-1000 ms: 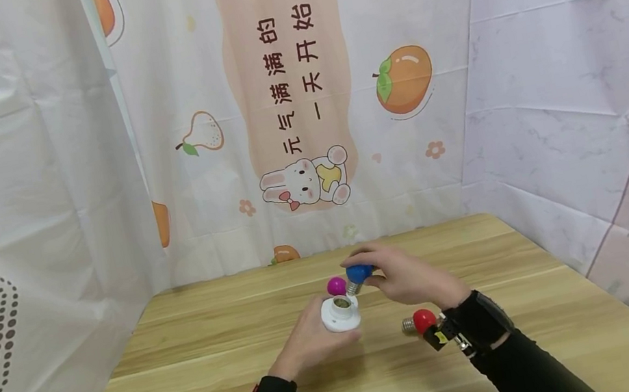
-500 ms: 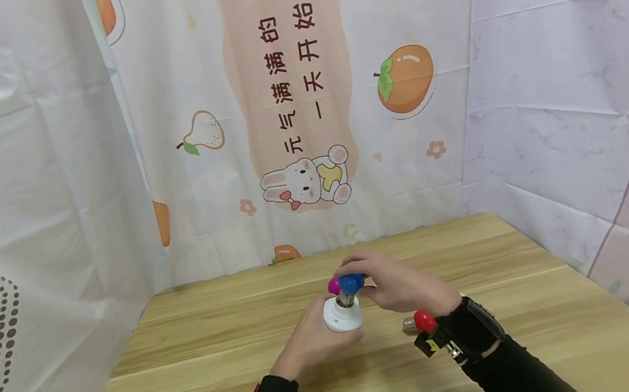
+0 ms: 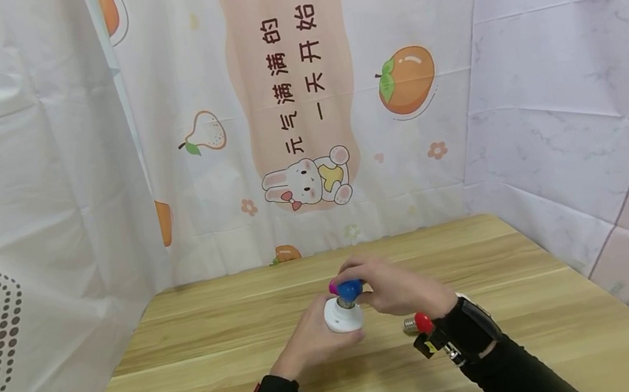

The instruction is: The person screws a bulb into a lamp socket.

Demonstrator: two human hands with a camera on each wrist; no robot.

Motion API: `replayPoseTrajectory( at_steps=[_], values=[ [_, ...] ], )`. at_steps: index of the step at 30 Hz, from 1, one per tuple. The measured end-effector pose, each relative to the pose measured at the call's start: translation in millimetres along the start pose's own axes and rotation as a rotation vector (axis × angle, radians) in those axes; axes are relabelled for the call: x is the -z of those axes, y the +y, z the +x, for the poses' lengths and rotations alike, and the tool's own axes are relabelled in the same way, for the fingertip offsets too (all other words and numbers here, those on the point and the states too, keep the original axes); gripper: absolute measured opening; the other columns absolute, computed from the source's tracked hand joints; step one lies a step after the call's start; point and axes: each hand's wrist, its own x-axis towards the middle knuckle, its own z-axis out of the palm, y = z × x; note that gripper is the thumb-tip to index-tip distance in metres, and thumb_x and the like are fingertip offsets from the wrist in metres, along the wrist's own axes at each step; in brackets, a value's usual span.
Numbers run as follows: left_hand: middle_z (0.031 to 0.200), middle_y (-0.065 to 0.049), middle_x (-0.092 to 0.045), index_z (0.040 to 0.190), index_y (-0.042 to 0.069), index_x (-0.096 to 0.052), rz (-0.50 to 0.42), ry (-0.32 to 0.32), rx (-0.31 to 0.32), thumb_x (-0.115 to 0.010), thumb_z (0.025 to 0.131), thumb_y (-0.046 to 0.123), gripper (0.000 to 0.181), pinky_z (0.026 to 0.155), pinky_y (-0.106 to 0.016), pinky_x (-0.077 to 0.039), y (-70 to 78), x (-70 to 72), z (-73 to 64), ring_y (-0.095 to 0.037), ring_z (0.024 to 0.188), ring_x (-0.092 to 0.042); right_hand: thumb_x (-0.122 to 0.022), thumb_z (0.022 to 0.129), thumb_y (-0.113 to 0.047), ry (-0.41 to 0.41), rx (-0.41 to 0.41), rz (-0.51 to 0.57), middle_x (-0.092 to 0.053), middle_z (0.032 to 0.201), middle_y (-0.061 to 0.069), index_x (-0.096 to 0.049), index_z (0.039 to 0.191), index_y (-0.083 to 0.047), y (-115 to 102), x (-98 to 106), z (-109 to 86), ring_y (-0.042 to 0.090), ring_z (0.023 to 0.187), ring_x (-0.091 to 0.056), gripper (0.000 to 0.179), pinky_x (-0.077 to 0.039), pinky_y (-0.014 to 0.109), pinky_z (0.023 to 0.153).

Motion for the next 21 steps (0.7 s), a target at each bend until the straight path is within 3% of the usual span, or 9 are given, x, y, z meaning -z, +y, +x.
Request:
replayPoseTrajectory(
  at_steps=[11, 21],
  values=[
    [0.114, 0.005, -0.061, 0.137, 0.017, -0.049, -0.014, -0.002, 0.002, -0.086, 0.079, 0.044, 0.074, 0.083, -0.037, -0.051, 0.3, 2.0, -1.6, -0.014, 0.098, -0.062, -0.072, 0.092, 0.000, 0.000, -0.015, 0.013, -0.065, 0.124, 0.003, -0.071, 0.124, -0.010, -0.3, -3.5, 2.4, 0.022, 0.115, -0.061, 0.034, -0.052, 0.040, 0.099],
    [0.114, 0.005, -0.061, 0.135, 0.015, -0.051, 0.011, 0.013, -0.007, -0.087, 0.079, 0.037, 0.070, 0.082, -0.035, -0.052, 1.7, 2.9, 0.0, -0.013, 0.097, -0.061, -0.076, 0.090, -0.004, 0.021, -0.081, 0.045, -0.065, 0.118, 0.001, -0.071, 0.123, -0.012, -2.1, -5.7, 2.4, 0.018, 0.105, -0.061, 0.034, -0.055, 0.040, 0.092]
  ],
)
